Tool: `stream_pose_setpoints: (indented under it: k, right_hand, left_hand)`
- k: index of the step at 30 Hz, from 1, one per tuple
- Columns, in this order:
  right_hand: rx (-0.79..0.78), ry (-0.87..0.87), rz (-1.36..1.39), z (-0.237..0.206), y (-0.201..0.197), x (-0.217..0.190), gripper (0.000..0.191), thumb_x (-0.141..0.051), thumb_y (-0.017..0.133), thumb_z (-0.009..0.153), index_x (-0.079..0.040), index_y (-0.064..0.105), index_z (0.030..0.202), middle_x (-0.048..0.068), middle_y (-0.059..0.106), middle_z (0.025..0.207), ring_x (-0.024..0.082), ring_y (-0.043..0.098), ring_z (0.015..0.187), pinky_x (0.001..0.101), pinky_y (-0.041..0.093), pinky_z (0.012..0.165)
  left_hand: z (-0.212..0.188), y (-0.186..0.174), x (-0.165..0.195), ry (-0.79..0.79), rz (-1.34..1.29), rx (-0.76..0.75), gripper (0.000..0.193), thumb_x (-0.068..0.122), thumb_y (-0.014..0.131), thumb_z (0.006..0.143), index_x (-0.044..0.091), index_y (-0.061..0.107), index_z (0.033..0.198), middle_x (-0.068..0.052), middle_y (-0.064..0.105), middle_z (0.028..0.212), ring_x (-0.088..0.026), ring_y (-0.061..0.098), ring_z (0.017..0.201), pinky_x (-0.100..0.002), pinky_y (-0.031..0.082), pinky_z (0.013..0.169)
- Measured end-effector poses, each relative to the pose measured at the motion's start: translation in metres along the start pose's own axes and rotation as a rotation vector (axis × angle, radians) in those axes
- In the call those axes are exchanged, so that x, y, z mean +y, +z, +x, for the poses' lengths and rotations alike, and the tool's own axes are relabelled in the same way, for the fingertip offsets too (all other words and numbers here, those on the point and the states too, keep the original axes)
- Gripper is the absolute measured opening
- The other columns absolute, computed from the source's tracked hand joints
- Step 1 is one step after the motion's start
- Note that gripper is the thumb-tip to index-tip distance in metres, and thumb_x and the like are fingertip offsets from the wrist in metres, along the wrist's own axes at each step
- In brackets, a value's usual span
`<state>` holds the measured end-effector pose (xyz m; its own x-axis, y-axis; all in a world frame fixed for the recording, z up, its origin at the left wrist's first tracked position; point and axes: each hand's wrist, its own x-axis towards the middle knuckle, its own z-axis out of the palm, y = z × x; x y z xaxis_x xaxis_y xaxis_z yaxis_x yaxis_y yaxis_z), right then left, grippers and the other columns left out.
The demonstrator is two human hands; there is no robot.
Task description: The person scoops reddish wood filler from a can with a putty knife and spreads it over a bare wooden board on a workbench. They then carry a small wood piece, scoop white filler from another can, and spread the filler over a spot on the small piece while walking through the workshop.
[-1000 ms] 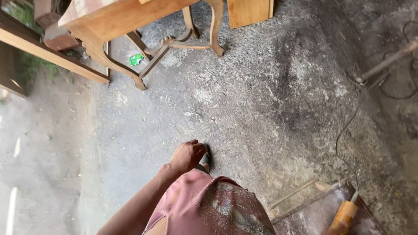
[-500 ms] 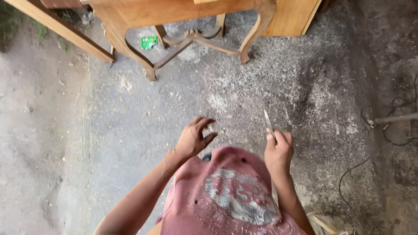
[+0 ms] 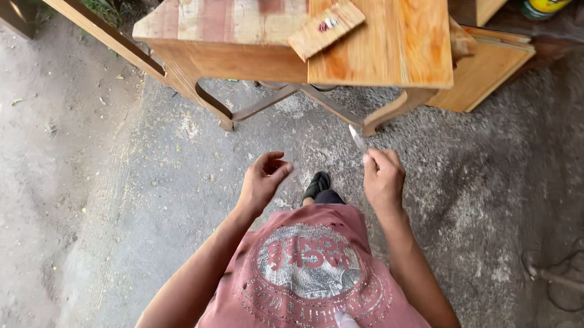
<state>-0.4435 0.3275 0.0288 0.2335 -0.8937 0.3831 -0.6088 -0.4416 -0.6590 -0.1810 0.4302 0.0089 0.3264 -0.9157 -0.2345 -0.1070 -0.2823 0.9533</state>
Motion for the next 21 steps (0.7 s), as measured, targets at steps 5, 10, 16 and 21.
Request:
stream_pose_setpoints:
  k: [5,10,16,21]
  right_hand:
    - [-0.128,0.049,-0.039,0.135,0.028,0.036,0.02,-0.004,0.07,0.094,-0.001,0.074,0.114,0.017,0.069,0.097,0.033,0.069,0.085,0.0416,0.054,0.072]
    - [-0.241,-0.029,-0.107,0.237,0.079,0.062,0.022,-0.005,0.067,0.096,-0.001,0.075,0.116,0.019,0.068,0.101,0.035,0.069,0.086,0.0434,0.055,0.075]
    - [-0.277,-0.07,-0.354,0.29,0.134,0.066,0.028,-0.001,0.064,0.092,-0.003,0.076,0.117,0.022,0.066,0.095,0.038,0.067,0.085,0.0463,0.054,0.073]
    - [-0.341,0.017,-0.163,0.283,0.122,0.046,0.03,0.0,0.062,0.093,0.001,0.072,0.121,0.02,0.063,0.094,0.037,0.065,0.085,0.0459,0.053,0.074]
  left_hand:
    - [0.092,0.017,0.014,-0.145,-0.24,0.092,0.05,0.031,0.073,0.092,-0.004,0.063,0.128,-0.01,0.075,0.107,-0.014,0.071,0.092,-0.028,0.056,0.074]
    - [0.192,0.032,0.026,-0.197,-0.297,0.116,0.059,0.034,0.072,0.092,-0.006,0.057,0.132,-0.013,0.073,0.108,-0.016,0.07,0.091,-0.029,0.057,0.075]
    - [0.307,0.036,0.027,-0.294,-0.419,0.107,0.043,0.034,0.073,0.092,-0.005,0.062,0.107,-0.01,0.07,0.093,-0.015,0.068,0.078,-0.029,0.058,0.066]
    - [0.322,0.037,0.02,-0.282,-0.363,0.17,0.036,0.022,0.08,0.093,-0.005,0.058,0.08,-0.014,0.062,0.074,-0.016,0.056,0.063,-0.032,0.048,0.055]
